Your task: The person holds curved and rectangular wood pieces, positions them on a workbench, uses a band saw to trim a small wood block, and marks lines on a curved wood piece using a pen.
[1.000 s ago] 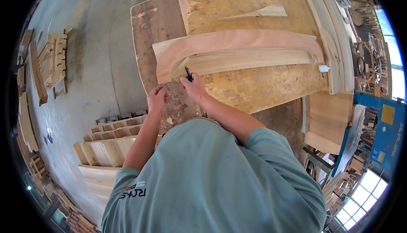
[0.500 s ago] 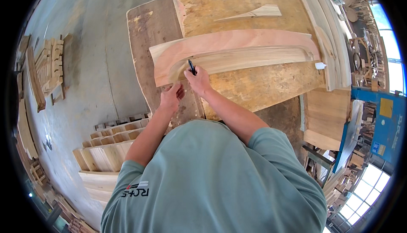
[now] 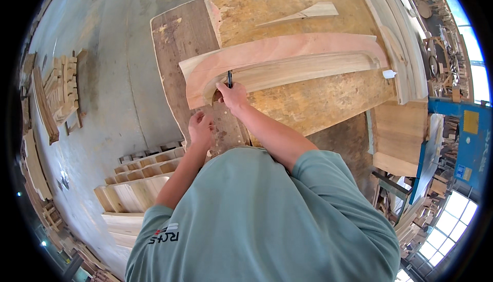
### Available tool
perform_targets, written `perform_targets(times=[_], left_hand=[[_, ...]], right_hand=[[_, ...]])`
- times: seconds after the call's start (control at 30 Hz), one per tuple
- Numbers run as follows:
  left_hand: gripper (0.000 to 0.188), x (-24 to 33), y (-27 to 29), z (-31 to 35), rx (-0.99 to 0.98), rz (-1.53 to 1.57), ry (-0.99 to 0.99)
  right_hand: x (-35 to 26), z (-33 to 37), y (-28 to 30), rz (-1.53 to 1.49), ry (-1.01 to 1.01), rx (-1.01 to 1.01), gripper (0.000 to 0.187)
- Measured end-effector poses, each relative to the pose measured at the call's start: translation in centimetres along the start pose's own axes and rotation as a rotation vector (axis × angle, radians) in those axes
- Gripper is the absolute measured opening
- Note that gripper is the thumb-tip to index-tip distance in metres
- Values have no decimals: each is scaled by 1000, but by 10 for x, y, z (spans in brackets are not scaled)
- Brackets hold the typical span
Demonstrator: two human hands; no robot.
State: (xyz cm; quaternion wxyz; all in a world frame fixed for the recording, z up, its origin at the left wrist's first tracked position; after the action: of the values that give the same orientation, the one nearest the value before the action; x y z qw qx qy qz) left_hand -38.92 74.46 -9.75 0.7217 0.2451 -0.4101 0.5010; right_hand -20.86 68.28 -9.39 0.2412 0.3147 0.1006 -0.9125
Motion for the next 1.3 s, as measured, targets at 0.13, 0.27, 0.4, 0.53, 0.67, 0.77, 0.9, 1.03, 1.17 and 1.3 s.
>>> perform_targets(times=[0.13,0.27,0.4,0.53,0.67,0.77,0.9,1.03,1.17,1.3], left_hand=[[37,26,39,-29,21,3,-244],[38,88,23,-64,-162,-168,-266],[41,97,-3,-110,-519,-144,-48],[45,94,-25,-133,-744,-239,156],[51,92,-33,-135,-832,-280,320],[55,91,-32,-127,-873,-257,365],[52,80,-29,-123,-869,-115,335],[48,79,-31,-114,-796,-26,349],[48,75,-29,-114,-791,24,319],[51,72,-29,-115,-812,34,295]], right_hand=[[-1,-3,2,16,58,-3,33],[-7,4,3,34,105,-9,33],[0,3,0,58,115,-14,30],[7,2,-6,-114,116,-57,26],[6,5,-11,-127,149,4,28],[6,1,-12,-45,128,31,26],[4,3,-12,29,158,55,30],[1,4,-11,179,171,90,37],[-7,11,-12,274,165,117,41],[-10,15,-13,281,168,119,40]])
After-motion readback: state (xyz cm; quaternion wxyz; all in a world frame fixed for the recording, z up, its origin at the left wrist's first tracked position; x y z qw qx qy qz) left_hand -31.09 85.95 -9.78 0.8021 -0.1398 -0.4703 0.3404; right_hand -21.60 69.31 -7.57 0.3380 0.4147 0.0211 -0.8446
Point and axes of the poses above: each hand's wrist, its own z-axis away from the middle knuckle, its own y-axis out of the back of the hand, x = y × z, the point moved 7 cm from there along -z, towards the middle knuckle, and after that the axes turned 10 degrees about -y, right-handed, at the moved point
